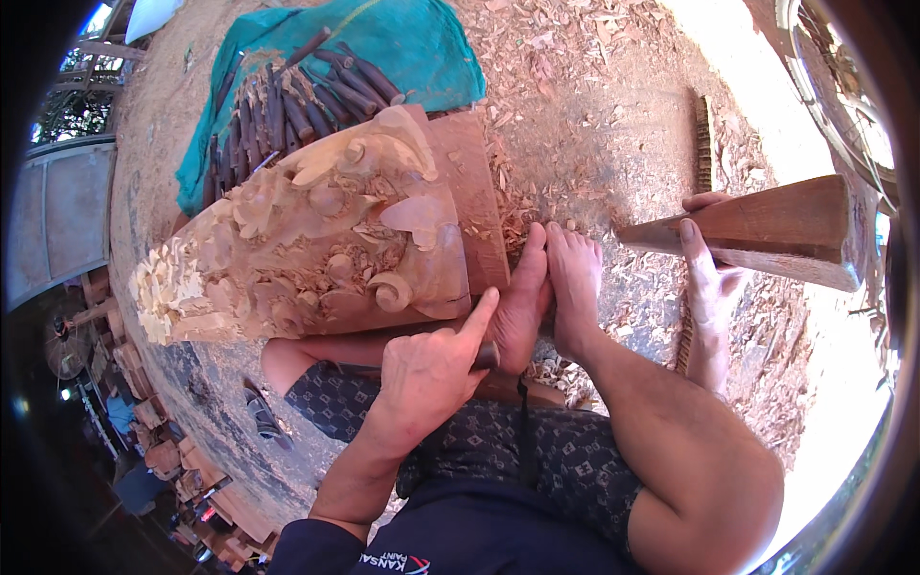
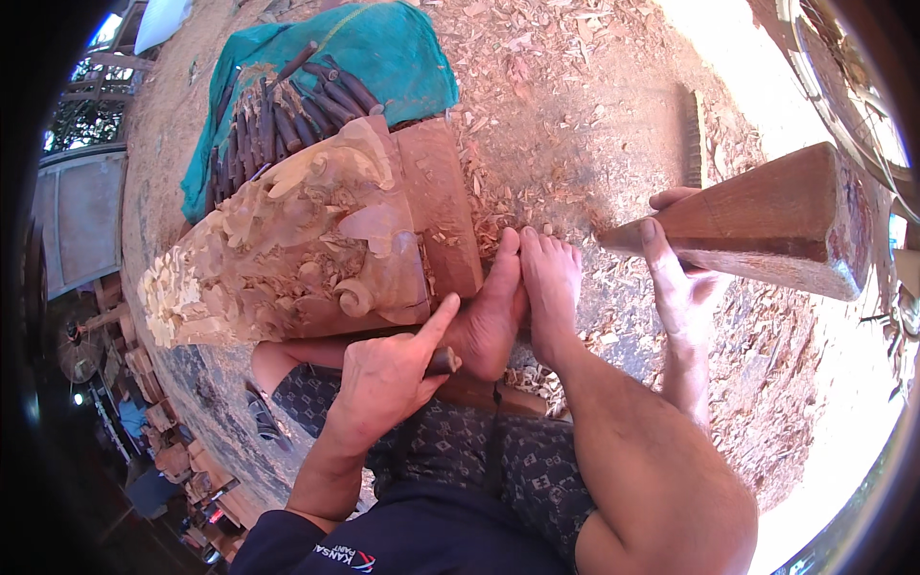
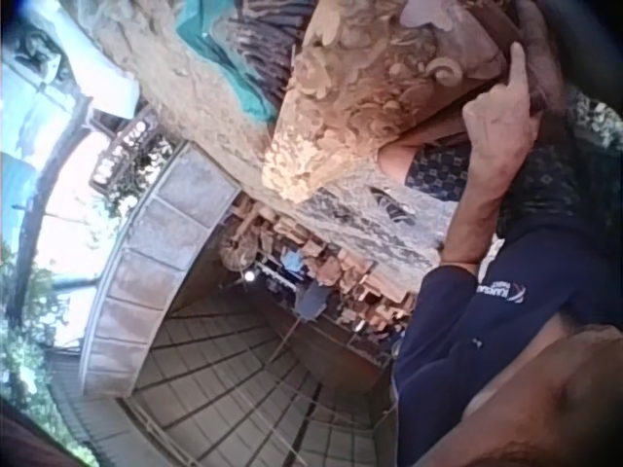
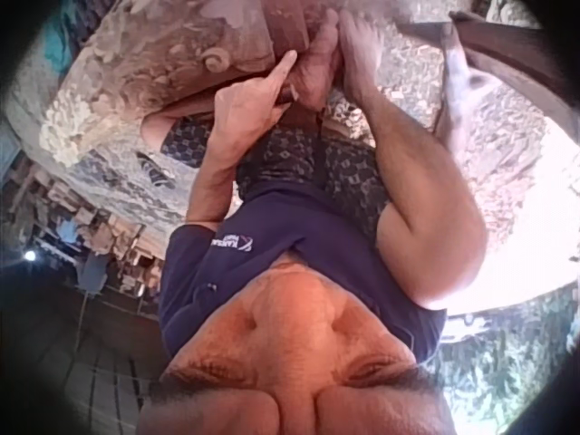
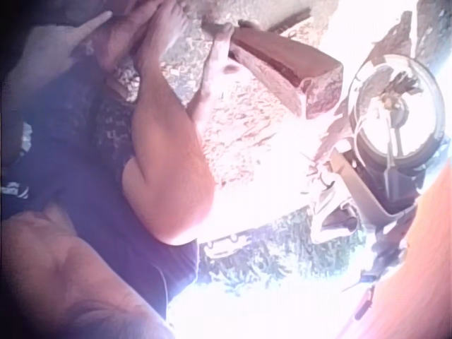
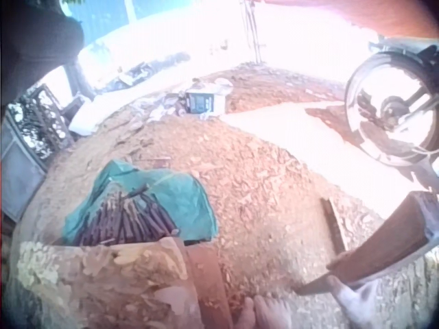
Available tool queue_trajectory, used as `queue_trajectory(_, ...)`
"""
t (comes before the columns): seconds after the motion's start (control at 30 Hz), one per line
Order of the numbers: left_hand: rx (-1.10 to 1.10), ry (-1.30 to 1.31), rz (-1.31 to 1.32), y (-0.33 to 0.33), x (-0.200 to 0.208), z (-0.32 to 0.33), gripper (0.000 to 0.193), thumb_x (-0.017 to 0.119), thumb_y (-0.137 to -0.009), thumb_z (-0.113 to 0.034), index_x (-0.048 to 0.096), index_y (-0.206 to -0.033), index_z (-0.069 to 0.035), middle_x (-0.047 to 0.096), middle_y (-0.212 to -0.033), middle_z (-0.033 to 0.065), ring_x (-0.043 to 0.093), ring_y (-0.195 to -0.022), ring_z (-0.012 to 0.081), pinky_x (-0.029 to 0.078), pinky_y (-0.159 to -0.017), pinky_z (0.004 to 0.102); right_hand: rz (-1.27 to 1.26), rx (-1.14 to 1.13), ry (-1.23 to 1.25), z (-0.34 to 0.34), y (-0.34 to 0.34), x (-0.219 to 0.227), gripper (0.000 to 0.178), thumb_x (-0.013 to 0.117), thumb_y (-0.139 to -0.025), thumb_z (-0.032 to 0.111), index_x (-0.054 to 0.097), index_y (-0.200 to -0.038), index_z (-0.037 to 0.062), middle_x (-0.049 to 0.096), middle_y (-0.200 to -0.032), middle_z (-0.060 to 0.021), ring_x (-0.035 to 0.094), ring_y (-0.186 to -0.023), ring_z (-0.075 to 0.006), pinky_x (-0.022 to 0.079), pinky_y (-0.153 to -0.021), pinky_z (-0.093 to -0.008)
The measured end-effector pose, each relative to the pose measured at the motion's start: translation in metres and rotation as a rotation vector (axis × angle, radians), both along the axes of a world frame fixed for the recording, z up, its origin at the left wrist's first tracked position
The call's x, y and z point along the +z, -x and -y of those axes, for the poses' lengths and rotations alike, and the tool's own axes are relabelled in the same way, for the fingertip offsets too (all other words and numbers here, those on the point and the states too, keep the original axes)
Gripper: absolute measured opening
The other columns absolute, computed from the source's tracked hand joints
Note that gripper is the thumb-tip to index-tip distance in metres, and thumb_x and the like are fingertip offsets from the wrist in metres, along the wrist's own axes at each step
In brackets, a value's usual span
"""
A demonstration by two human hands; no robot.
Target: The person is carving a floral pattern into a large piece of wood using a chisel and a wooden mallet. They repeatedly strike the chisel to remove wood shavings and refine the design.
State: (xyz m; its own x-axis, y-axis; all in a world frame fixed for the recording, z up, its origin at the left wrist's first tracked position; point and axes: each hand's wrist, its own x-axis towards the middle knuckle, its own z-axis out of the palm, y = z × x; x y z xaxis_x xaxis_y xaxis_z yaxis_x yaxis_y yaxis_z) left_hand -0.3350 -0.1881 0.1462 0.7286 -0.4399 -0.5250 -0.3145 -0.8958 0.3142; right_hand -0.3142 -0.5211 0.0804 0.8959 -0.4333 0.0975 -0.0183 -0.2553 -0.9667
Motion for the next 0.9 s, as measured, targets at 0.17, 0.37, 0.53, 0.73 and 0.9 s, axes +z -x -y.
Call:
queue_trajectory(0.17, -0.072, 0.089, -0.072, 0.017, 0.008, -0.010, 0.096, 0.087, -0.092, -0.038, 0.040, -0.173, -0.015, 0.073, -0.076, 0.0129, 0.075, -0.072, 0.0354, 0.058, -0.064, 0.0477, -0.009, -0.004, -0.002, 0.004, -0.002, -0.004, 0.033, 0.088, -0.093, 0.015, 0.074, -0.121, 0.0049, 0.073, -0.117, -0.0077, 0.067, -0.105, -0.0187, 0.055, -0.096, -0.0387)
queue_trajectory(0.37, 0.114, -0.025, 0.106, 0.011, 0.009, -0.022, 0.115, 0.090, -0.087, -0.038, 0.025, -0.176, -0.004, 0.072, -0.074, 0.0102, 0.074, -0.064, 0.0313, 0.058, -0.060, 0.0453, 0.025, -0.012, -0.015, 0.011, -0.010, -0.006, 0.030, 0.087, -0.094, 0.014, 0.075, -0.120, 0.0040, 0.074, -0.116, -0.0082, 0.067, -0.106, -0.0190, 0.055, -0.096, -0.0396)
queue_trajectory(0.53, 0.097, -0.026, 0.076, 0.010, 0.010, -0.025, 0.117, 0.090, -0.088, -0.042, 0.024, -0.175, 0.000, 0.071, -0.070, 0.0139, 0.073, -0.063, 0.0355, 0.058, -0.061, 0.0468, 0.022, 0.014, -0.029, 0.010, -0.013, -0.003, 0.028, 0.085, -0.095, 0.011, 0.074, -0.120, 0.0041, 0.074, -0.115, -0.0077, 0.067, -0.107, -0.0182, 0.055, -0.098, -0.0388)
queue_trajectory(0.73, 0.055, -0.025, 0.068, 0.006, 0.016, -0.026, 0.119, 0.093, -0.085, -0.041, 0.027, -0.173, 0.006, 0.069, -0.067, 0.0111, 0.072, -0.061, 0.0315, 0.057, -0.060, 0.0430, 0.024, 0.037, -0.048, 0.012, -0.030, -0.014, 0.025, 0.084, -0.097, 0.008, 0.073, -0.119, 0.0037, 0.074, -0.113, -0.0073, 0.067, -0.106, -0.0173, 0.054, -0.098, -0.0376)
queue_trajectory(0.9, 0.067, 0.011, 0.028, 0.000, 0.024, -0.029, 0.122, 0.094, -0.081, -0.042, 0.028, -0.172, 0.005, 0.067, -0.064, 0.0094, 0.070, -0.058, 0.0306, 0.056, -0.060, 0.0417, -0.016, 0.000, -0.102, 0.006, -0.059, -0.026, 0.028, 0.086, -0.096, 0.009, 0.072, -0.120, 0.0026, 0.076, -0.109, -0.0073, 0.070, -0.099, -0.0167, 0.057, -0.093, -0.0352)
